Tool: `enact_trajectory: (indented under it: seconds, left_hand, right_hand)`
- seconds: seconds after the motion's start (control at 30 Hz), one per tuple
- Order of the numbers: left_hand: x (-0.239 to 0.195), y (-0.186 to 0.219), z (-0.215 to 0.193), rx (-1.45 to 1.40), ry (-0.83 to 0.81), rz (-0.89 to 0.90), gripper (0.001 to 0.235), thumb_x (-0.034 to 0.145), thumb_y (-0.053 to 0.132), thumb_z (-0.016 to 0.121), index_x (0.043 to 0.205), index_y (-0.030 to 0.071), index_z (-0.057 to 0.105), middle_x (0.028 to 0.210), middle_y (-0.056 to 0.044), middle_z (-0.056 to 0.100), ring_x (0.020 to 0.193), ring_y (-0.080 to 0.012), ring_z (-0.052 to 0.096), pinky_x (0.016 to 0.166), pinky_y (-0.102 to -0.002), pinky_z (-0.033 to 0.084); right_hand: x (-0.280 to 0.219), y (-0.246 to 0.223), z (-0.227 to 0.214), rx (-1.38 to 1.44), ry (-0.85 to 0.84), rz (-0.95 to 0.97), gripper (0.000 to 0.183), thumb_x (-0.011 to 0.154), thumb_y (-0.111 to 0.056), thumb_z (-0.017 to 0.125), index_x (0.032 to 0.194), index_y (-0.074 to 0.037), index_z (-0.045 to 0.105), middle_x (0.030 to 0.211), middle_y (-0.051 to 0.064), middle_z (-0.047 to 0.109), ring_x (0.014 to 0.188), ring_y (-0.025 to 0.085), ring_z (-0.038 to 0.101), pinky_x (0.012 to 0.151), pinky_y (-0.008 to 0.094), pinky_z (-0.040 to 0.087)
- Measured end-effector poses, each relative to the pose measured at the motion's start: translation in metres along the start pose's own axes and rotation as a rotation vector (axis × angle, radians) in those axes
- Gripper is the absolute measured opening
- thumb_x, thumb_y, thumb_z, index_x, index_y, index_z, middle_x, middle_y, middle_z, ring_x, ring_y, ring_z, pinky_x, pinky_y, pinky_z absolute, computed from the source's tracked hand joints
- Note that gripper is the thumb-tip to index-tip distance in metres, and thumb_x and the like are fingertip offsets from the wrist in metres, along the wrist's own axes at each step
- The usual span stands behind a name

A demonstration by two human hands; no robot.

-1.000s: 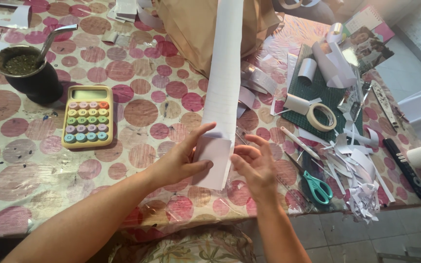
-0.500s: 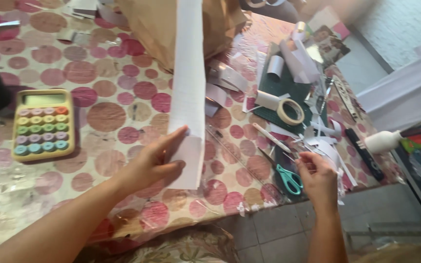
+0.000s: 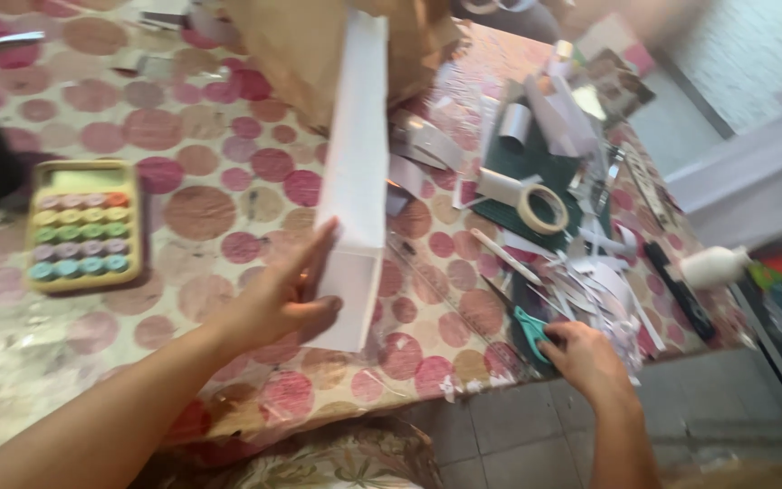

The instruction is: The person cuts a small piece of white paper using scissors, then folds and rolls it into a cylindrical shape. They also handle a long strip of white paper, cutting it into smaller sections and rolling them into tubes. The person uses a white tool to manipulate the paper and occasionally picks up a cup with a metal straw.

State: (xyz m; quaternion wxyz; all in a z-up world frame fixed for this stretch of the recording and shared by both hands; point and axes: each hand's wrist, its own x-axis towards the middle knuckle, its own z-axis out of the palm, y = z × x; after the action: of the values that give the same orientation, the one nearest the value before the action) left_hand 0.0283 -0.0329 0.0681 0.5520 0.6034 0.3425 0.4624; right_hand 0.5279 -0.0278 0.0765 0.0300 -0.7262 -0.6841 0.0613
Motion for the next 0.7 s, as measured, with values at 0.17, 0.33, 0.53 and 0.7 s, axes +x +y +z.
enact_trajectory:
  seconds: [0.17,0.33,0.53,0.7]
  left_hand:
    - [-0.001,0.035,-0.002,0.164,-0.135,-0.16,0.096,0.093,0.008,0.067,0.168,0.026,0.009,0.112,-0.009,0.059,0.06,-0.0107,0.041,0.049,-0.025,0.039]
    - [-0.006,0.045,0.001,0.114,-0.193,-0.099,0.095,0.093,0.001,0.062,0.163,0.029,0.004,0.173,-0.006,0.011,0.06,-0.0132,0.045,0.053,-0.028,0.048]
    - [-0.006,0.051,0.001,0.172,-0.227,-0.117,0.098,0.093,0.003,0.063,0.163,0.032,0.0,0.172,-0.01,0.016,0.06,-0.0135,0.045,0.054,-0.029,0.048]
    - [-0.005,0.046,-0.003,0.206,-0.207,-0.109,0.099,0.092,0.009,0.065,0.163,0.034,0.001,0.167,-0.015,0.029,0.07,-0.0191,0.047,0.06,-0.034,0.05]
  right_hand:
    - [-0.004,-0.024,-0.026,-0.152,-0.213,0.222,0.031,0.09,-0.047,0.065,0.111,-0.027,0.076,0.096,0.007,0.081,0.089,0.027,0.075,0.082,0.038,0.054]
    - [-0.011,-0.063,-0.061,0.34,-0.257,0.189,0.027,0.085,-0.018,0.08,0.108,-0.005,0.079,0.093,0.008,0.086,0.084,0.017,0.077,0.071,0.029,0.054]
    - [-0.004,-0.118,-0.073,0.5,-0.584,-0.199,0.019,0.077,-0.015,0.094,0.081,-0.006,0.078,0.065,0.001,0.059,0.058,0.011,0.05,0.052,0.027,0.036]
    - [0.025,-0.159,-0.069,0.465,-0.648,-0.311,0.031,0.066,-0.034,0.098,0.081,-0.011,0.084,0.043,-0.001,0.046,0.046,0.012,0.043,0.049,0.026,0.037]
